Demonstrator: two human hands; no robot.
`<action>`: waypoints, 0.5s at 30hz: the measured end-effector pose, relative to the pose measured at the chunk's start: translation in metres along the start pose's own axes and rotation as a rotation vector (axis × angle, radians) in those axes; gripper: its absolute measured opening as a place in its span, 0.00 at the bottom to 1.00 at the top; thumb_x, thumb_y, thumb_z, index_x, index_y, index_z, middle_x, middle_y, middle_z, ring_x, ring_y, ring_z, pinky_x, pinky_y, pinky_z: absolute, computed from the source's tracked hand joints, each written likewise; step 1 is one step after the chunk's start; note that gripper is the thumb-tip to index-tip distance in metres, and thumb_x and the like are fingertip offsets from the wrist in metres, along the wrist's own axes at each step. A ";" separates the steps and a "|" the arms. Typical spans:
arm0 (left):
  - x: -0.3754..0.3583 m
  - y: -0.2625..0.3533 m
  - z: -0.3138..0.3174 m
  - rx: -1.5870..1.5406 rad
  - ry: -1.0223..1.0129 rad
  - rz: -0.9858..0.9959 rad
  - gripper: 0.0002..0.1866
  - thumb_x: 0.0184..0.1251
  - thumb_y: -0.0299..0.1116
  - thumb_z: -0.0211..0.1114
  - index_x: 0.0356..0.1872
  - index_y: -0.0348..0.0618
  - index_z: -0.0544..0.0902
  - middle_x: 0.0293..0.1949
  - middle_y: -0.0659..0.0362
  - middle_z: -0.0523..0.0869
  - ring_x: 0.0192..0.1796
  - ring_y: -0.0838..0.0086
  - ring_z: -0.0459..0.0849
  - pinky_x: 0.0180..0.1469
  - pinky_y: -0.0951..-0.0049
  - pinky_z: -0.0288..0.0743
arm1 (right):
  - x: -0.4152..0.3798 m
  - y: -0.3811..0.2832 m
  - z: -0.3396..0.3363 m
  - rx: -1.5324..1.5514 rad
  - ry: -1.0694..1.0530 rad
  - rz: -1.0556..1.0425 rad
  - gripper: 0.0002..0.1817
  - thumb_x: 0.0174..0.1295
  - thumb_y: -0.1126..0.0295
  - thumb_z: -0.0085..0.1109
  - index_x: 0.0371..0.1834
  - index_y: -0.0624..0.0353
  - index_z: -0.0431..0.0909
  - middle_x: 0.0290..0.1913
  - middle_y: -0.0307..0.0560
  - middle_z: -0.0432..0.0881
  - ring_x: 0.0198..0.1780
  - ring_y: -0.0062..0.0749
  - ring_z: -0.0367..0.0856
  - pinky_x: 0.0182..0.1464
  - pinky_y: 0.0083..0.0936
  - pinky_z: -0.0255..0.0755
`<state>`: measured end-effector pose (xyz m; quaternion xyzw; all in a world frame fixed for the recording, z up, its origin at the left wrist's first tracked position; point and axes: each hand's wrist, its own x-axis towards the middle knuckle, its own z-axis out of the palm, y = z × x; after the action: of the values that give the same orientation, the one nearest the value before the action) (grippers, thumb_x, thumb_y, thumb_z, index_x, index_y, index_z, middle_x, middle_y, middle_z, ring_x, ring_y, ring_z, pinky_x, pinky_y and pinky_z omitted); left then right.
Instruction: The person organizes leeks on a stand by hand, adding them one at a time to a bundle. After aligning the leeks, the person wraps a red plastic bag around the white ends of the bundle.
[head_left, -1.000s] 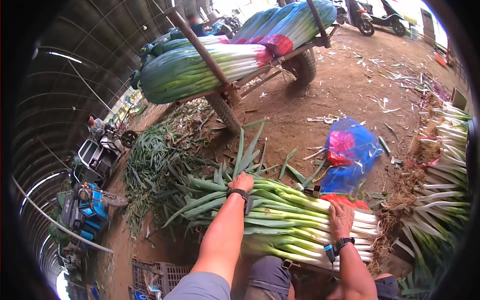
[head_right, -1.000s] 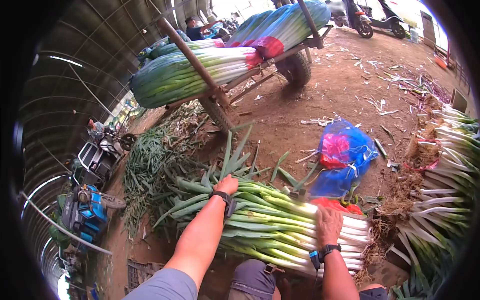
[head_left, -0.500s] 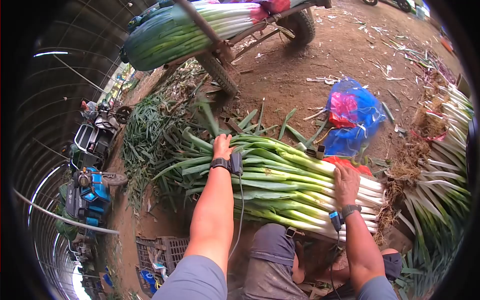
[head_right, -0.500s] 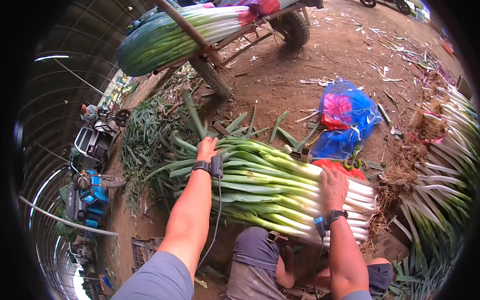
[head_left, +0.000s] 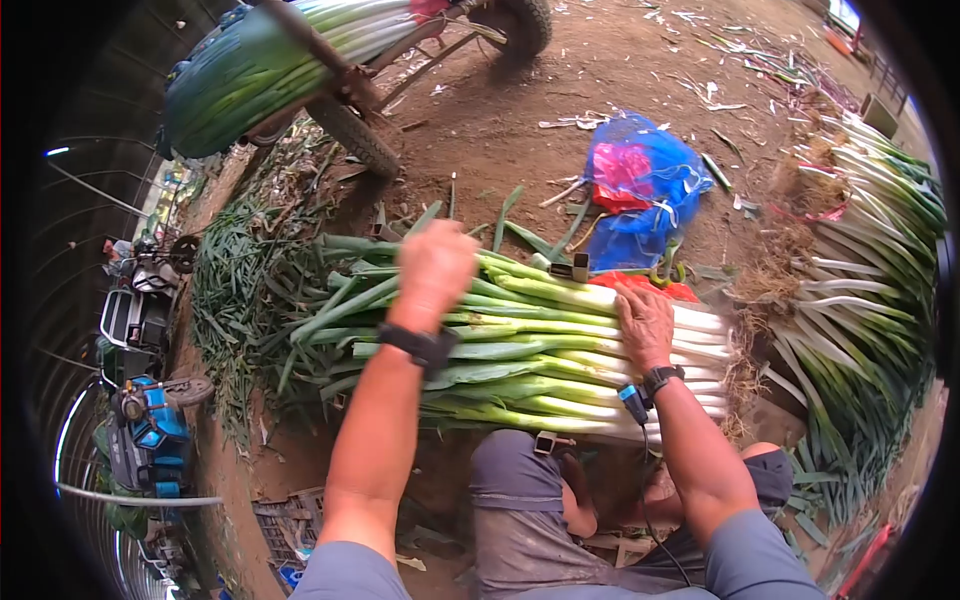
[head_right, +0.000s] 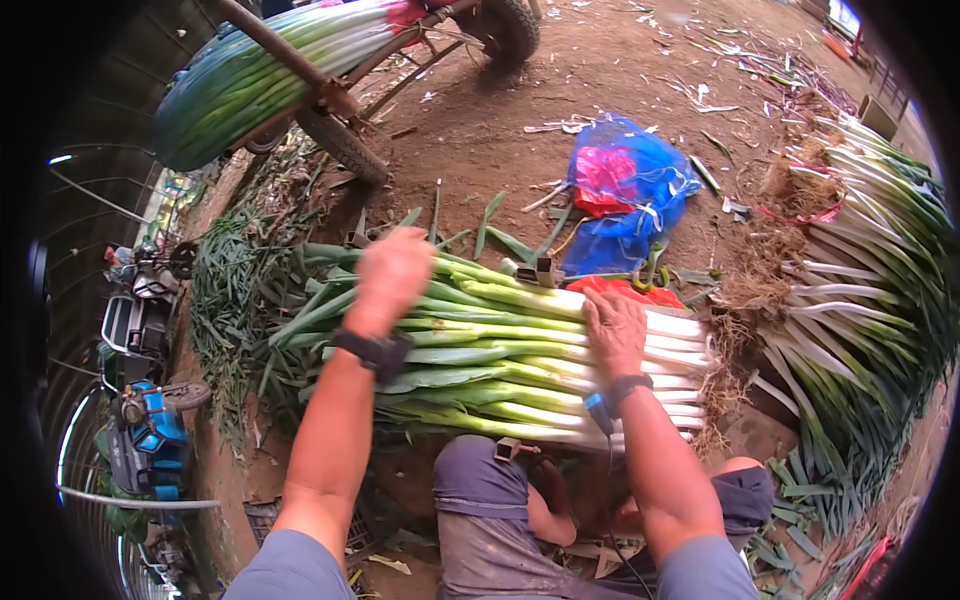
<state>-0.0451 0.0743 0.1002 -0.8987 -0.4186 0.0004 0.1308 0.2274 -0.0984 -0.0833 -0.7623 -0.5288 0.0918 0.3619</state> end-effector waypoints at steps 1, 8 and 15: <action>0.002 0.037 0.004 0.012 -0.154 0.085 0.18 0.75 0.44 0.60 0.48 0.39 0.88 0.57 0.51 0.88 0.63 0.56 0.83 0.65 0.52 0.75 | 0.000 0.000 0.001 0.002 0.010 -0.019 0.16 0.74 0.53 0.59 0.58 0.41 0.89 0.54 0.40 0.86 0.60 0.40 0.79 0.69 0.40 0.65; -0.030 0.078 0.057 -0.258 -0.249 0.053 0.34 0.80 0.53 0.52 0.73 0.35 0.72 0.77 0.47 0.71 0.81 0.58 0.66 0.83 0.48 0.49 | -0.002 0.007 0.004 -0.067 0.035 -0.100 0.17 0.75 0.54 0.57 0.61 0.41 0.87 0.56 0.43 0.85 0.61 0.42 0.78 0.68 0.42 0.65; -0.017 0.076 0.066 -0.203 -0.393 0.050 0.38 0.81 0.55 0.48 0.80 0.37 0.62 0.83 0.48 0.61 0.84 0.57 0.57 0.84 0.47 0.45 | 0.007 -0.011 0.000 -0.289 -0.196 -0.005 0.22 0.80 0.54 0.46 0.73 0.40 0.77 0.75 0.53 0.73 0.79 0.50 0.65 0.80 0.54 0.52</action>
<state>-0.0060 0.0299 0.0168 -0.9000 -0.4114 0.1367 -0.0447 0.2217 -0.0904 -0.0745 -0.7923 -0.5712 0.0880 0.1954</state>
